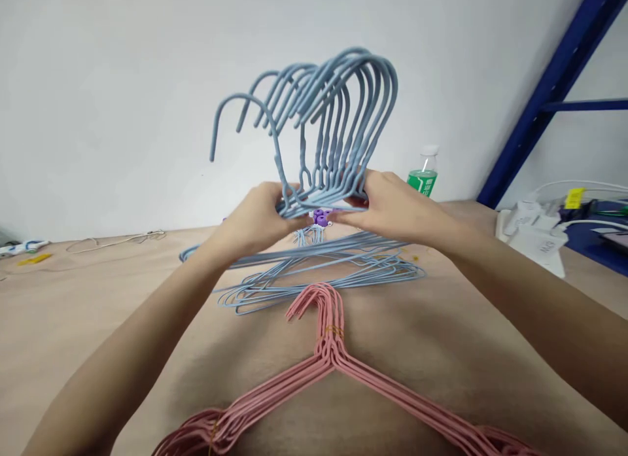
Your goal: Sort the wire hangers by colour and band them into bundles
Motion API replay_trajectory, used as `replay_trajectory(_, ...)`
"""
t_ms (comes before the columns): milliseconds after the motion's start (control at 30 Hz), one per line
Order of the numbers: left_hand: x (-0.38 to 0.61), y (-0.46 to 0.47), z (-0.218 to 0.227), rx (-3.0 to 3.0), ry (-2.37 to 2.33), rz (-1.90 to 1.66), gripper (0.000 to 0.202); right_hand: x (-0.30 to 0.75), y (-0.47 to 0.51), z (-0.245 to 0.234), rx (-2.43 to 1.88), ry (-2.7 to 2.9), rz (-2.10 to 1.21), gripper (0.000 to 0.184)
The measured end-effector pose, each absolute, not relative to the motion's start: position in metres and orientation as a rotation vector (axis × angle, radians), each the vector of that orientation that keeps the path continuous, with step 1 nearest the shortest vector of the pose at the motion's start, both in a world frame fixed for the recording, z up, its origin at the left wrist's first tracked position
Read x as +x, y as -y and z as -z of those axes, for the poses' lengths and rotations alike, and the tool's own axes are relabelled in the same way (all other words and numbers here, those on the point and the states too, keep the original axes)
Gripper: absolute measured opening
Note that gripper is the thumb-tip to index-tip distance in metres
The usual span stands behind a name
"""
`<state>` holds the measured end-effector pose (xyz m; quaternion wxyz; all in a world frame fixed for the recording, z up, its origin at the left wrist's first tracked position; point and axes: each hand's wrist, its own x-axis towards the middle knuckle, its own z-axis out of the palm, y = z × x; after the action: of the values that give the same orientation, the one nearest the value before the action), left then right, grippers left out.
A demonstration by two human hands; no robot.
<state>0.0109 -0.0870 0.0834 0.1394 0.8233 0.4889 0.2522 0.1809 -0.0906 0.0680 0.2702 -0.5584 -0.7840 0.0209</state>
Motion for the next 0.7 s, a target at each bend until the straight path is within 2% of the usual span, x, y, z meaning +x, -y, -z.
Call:
replay_trajectory(133, 0.022, 0.114, -0.064, 2.44, -1.296, -0.667, 0.005, 0.17, 0.127, -0.062, -1.471, 2.199, -0.08, 0.031)
replay_trajectory(300, 0.044, 0.133, -0.036, 2.533, -1.343, -0.592, 0.02, 0.143, 0.152, -0.046, -1.639, 2.259, -0.13, 0.038)
replay_trajectory(433, 0.043, 0.14, -0.032, 2.47, -1.539, -0.702, 0.02, 0.161, 0.152, -0.038, -1.354, 2.286, -0.054, 0.048)
replay_trajectory(500, 0.038, 0.144, -0.031, 2.424, -1.571, -0.752, 0.014, 0.18, 0.153, -0.032, -1.271, 2.379, 0.006, 0.05)
replay_trajectory(600, 0.036, 0.149, -0.027, 2.38, -1.645, -0.745, 0.006, 0.202, 0.158, -0.02, -1.531, 2.495, 0.109, 0.041)
replay_trajectory(700, 0.043, 0.156, -0.024, 2.442, -1.71, -0.667, 0.016, 0.199, 0.166, -0.011, -1.815, 2.449, 0.162, 0.037)
